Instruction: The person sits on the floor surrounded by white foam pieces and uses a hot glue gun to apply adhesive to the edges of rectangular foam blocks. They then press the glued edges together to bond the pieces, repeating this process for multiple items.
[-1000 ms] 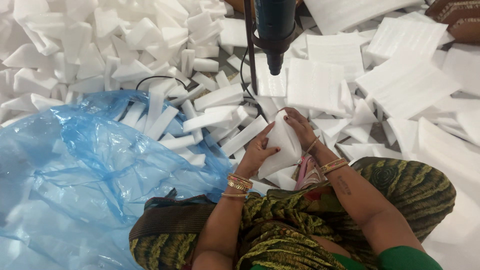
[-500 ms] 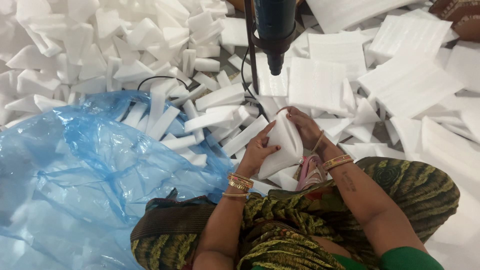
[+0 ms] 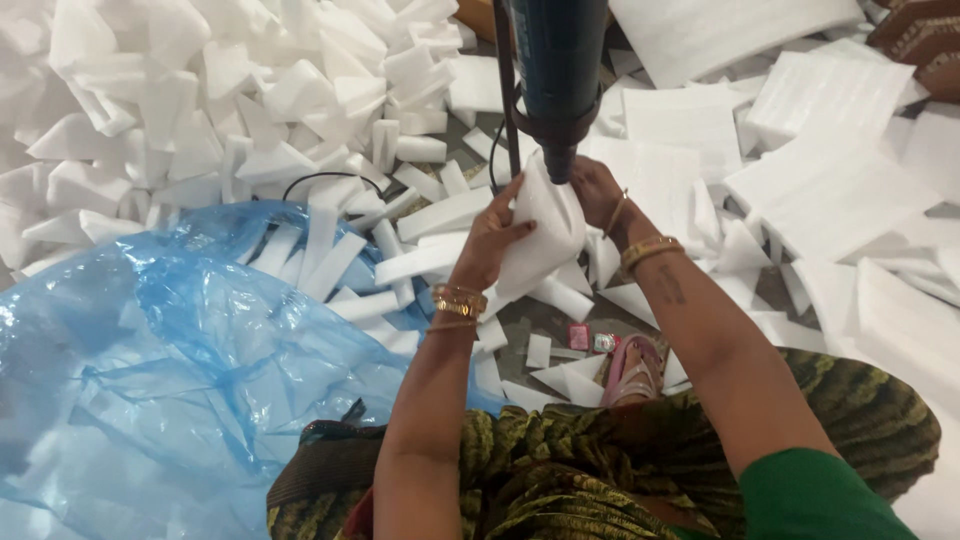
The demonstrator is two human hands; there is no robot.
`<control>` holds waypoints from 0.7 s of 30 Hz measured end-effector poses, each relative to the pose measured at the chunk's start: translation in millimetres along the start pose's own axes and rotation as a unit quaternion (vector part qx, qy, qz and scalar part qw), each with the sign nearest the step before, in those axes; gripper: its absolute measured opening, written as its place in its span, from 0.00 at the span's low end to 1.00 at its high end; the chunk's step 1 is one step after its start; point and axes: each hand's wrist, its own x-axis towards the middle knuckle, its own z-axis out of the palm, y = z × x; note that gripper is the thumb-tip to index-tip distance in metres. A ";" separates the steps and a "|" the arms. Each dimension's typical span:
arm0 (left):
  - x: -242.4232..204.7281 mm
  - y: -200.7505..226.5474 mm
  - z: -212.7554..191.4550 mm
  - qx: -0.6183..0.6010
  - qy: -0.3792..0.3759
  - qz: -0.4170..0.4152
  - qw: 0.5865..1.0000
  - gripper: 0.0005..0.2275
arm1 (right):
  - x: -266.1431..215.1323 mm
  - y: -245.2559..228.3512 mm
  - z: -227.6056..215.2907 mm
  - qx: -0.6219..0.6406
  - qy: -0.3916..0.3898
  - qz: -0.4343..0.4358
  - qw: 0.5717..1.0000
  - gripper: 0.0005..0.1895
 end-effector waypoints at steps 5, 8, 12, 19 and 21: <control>32.7 18.1 -16.3 0.031 0.015 0.017 0.999 0.35 | 51.3 34.7 -20.9 -0.048 -0.008 -0.034 0.998 0.15; 32.9 9.4 -13.9 0.017 0.030 0.017 0.999 0.35 | 50.6 48.7 -27.2 -0.146 -0.011 -0.070 0.987 0.14; 9.0 -16.8 -2.3 0.001 0.049 0.001 0.999 0.35 | 6.1 42.3 -13.7 -0.225 -0.048 -0.130 0.965 0.17; -66.8 -77.3 43.8 0.069 0.108 -0.025 0.991 0.36 | -81.0 6.3 41.3 0.166 -0.002 0.239 0.957 0.21; -84.6 -82.2 53.6 0.047 0.103 -0.069 0.991 0.36 | -104.6 -1.3 48.1 0.163 -0.003 0.246 0.955 0.22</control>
